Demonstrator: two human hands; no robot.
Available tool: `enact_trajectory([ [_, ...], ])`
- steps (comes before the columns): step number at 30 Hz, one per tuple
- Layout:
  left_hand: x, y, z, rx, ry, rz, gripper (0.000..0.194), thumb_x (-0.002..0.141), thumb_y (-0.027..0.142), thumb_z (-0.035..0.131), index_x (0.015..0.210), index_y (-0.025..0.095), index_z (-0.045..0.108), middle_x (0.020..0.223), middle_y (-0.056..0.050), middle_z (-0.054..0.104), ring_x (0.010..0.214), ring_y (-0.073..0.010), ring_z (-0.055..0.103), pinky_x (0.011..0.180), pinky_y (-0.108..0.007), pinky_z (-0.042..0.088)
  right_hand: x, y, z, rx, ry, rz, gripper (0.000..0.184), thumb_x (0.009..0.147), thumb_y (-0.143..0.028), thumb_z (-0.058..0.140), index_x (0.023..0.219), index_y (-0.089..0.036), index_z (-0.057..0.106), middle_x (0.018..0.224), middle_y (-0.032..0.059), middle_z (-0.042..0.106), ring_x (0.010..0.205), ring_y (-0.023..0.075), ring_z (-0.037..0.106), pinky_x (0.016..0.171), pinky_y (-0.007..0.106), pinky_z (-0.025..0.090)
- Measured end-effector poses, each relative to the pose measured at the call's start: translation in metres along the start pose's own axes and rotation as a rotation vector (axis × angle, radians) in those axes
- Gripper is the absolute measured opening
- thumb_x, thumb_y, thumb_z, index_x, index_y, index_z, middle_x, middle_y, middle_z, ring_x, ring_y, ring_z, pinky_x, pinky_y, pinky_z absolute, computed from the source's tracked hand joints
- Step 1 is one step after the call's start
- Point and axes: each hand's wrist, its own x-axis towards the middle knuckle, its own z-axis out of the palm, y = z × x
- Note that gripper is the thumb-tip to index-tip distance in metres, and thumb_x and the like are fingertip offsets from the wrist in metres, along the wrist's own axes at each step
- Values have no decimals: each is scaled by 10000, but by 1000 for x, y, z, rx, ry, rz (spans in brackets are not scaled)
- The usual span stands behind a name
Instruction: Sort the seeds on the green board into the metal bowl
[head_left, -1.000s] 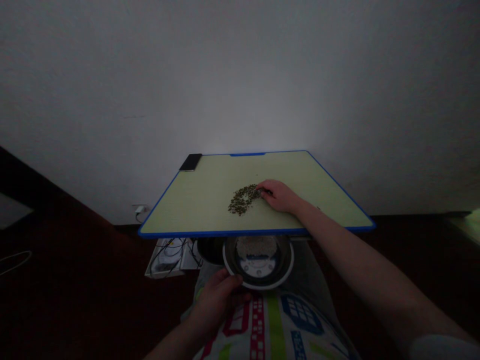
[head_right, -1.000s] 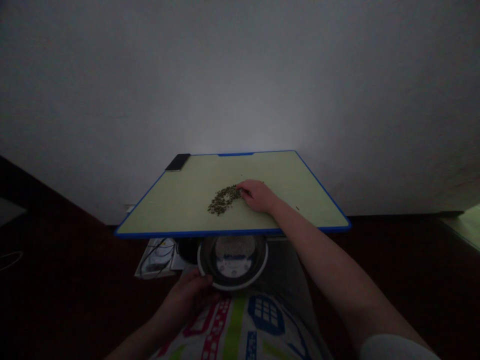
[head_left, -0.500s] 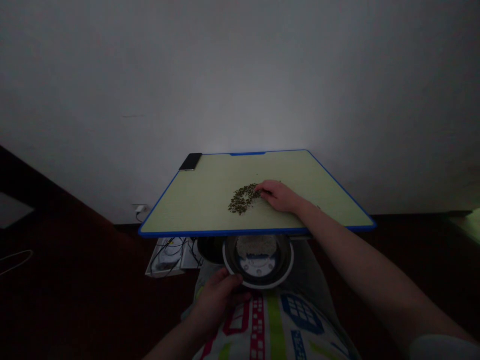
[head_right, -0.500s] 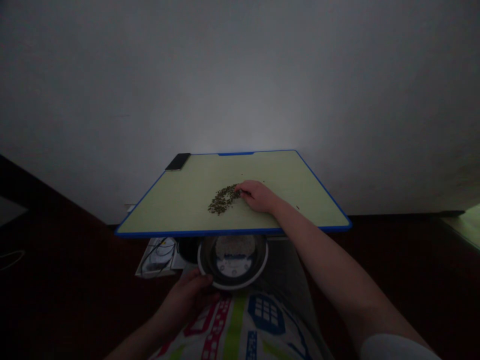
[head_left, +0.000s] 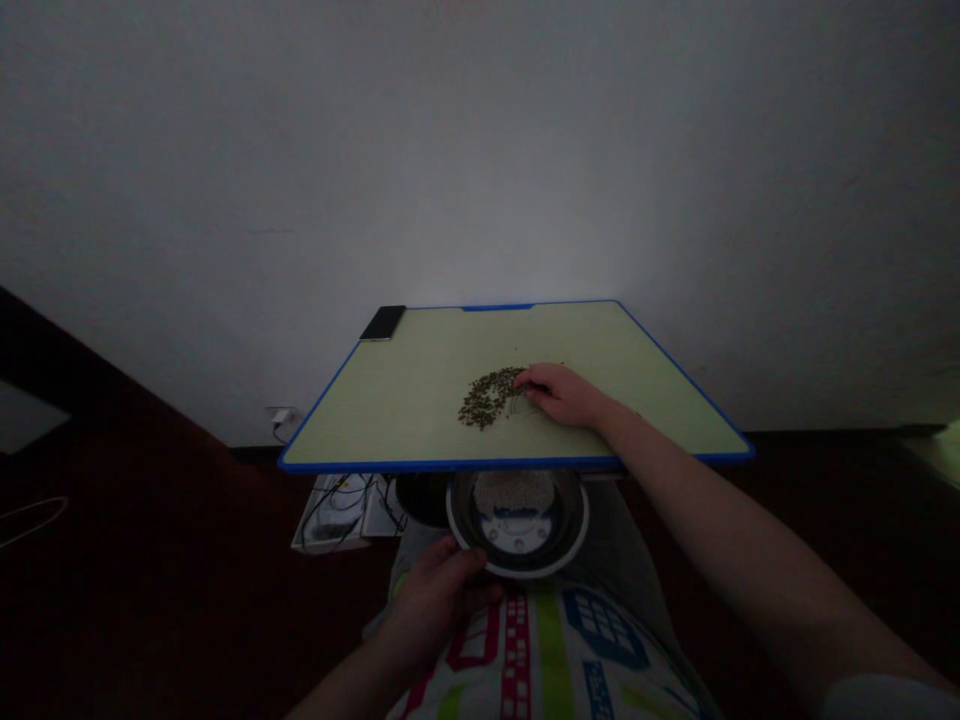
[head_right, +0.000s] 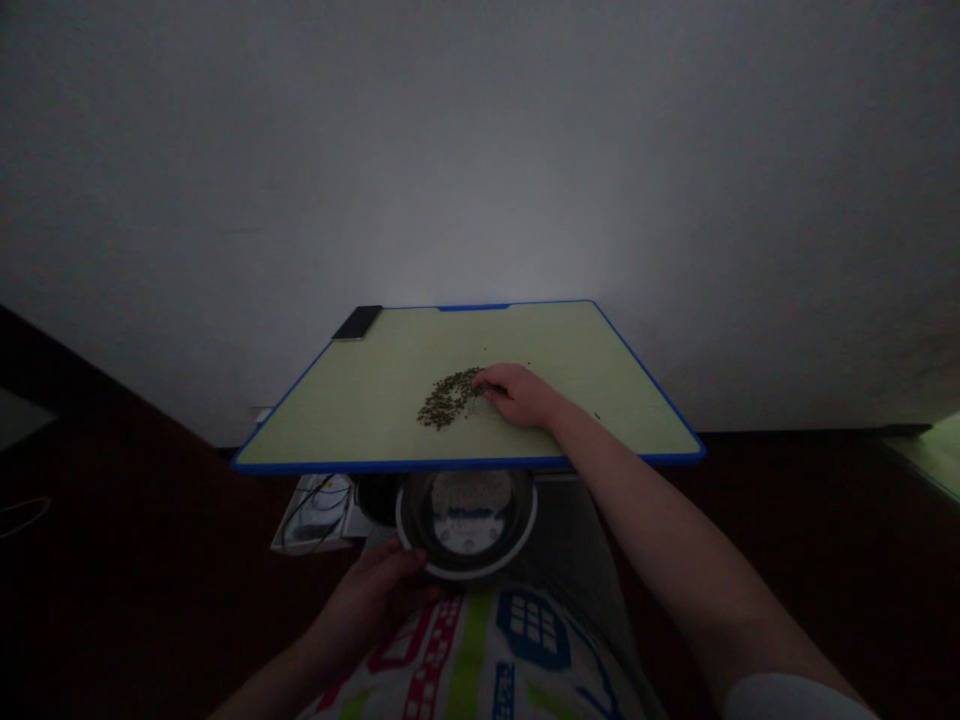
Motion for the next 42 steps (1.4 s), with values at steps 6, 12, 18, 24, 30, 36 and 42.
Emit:
enact_trajectory([
  [6, 0, -3, -4, 6, 9, -2, 176, 612, 170, 771, 763, 135, 688, 788, -65, 774, 672, -168, 706, 601, -254, 584, -1, -5, -1, -11, 0, 10, 256, 823, -123, 518, 1020, -164, 676, 856, 62, 663, 781, 184, 567, 745, 309, 431],
  [12, -1, -3, -3, 7, 0, 12, 170, 620, 173, 773, 760, 141, 682, 789, -61, 771, 679, -160, 702, 600, -241, 577, 0, -5, 0, -31, 5, 8, 256, 834, -131, 508, 1033, -150, 669, 900, 82, 671, 826, 195, 581, 786, 322, 438],
  [18, 0, -1, -2, 21, 10, 12, 225, 594, 200, 792, 784, 128, 695, 791, -69, 775, 689, -176, 710, 603, -255, 583, -1, -3, -1, -49, 24, 23, 256, 814, -112, 509, 1008, -145, 673, 878, 80, 674, 810, 196, 587, 778, 318, 443],
  [24, 1, -2, -4, 14, 23, 10, 217, 587, 195, 795, 766, 141, 685, 782, -61, 778, 702, -193, 725, 601, -254, 585, 1, 2, 2, -59, 47, 44, 254, 831, -135, 512, 1032, -146, 666, 946, 97, 683, 864, 207, 596, 822, 337, 447],
  [30, -2, -2, -4, 22, 11, 19, 234, 577, 201, 801, 778, 136, 700, 805, -70, 780, 707, -185, 717, 595, -250, 580, 4, 1, 4, -44, 31, -4, 261, 861, -150, 491, 1061, -153, 659, 954, 95, 676, 868, 197, 592, 824, 331, 446],
  [36, 0, -1, -3, 9, -5, 19, 250, 564, 211, 806, 779, 129, 710, 790, -73, 778, 684, -182, 711, 590, -252, 575, 2, 0, 2, -28, 23, -20, 254, 849, -137, 501, 1036, -165, 670, 887, 75, 669, 825, 195, 581, 797, 332, 443],
  [42, 1, -2, -4, 8, 9, 19, 213, 589, 188, 783, 783, 139, 708, 799, -67, 779, 712, -186, 716, 603, -255, 580, -1, -2, 0, -16, 18, -23, 257, 832, -122, 499, 1016, -151, 676, 881, 78, 672, 811, 193, 576, 764, 318, 430],
])
